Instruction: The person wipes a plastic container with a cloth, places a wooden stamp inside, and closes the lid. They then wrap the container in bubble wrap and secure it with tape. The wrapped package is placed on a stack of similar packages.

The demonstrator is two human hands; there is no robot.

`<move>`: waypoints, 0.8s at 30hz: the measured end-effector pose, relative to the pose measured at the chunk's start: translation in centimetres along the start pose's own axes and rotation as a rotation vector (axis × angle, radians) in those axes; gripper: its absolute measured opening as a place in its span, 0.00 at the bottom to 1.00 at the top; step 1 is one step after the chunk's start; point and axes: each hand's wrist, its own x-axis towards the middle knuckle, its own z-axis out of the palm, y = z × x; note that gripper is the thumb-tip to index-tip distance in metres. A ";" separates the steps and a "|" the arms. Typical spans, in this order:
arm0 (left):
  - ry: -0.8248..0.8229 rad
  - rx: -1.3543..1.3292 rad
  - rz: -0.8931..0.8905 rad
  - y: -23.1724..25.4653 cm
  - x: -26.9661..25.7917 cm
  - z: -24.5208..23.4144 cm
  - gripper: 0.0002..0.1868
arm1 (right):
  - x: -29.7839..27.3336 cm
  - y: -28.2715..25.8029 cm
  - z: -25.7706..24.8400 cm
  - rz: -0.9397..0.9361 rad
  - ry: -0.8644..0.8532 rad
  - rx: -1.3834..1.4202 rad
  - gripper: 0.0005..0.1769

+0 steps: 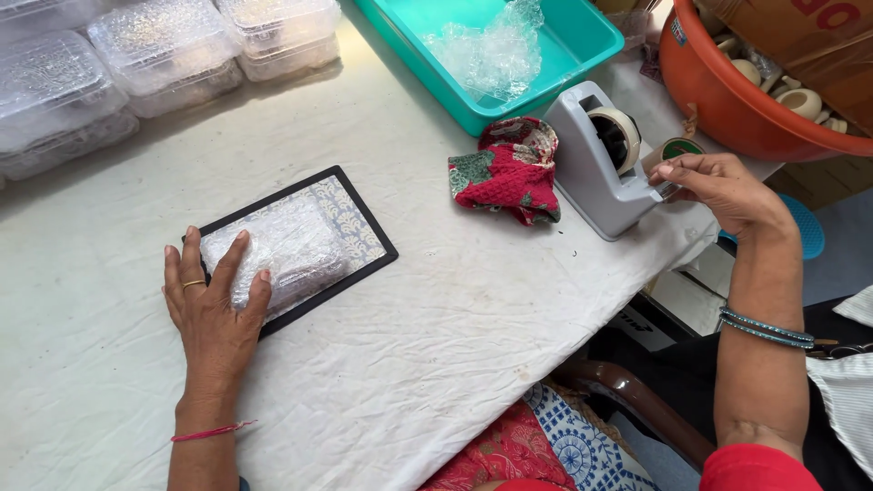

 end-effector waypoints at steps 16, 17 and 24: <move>-0.020 -0.028 -0.022 0.5 -0.1 -0.4 0.27 | -5.4 -2.6 0.3 -0.187 0.219 -0.025 0.14; -0.025 -0.030 -0.020 0.5 -0.1 -0.4 0.27 | -5.7 -1.6 0.1 -0.183 0.222 -0.026 0.14; -0.026 -0.038 -0.031 0.4 -0.1 -0.3 0.27 | -5.2 3.2 0.6 0.062 0.207 0.031 0.11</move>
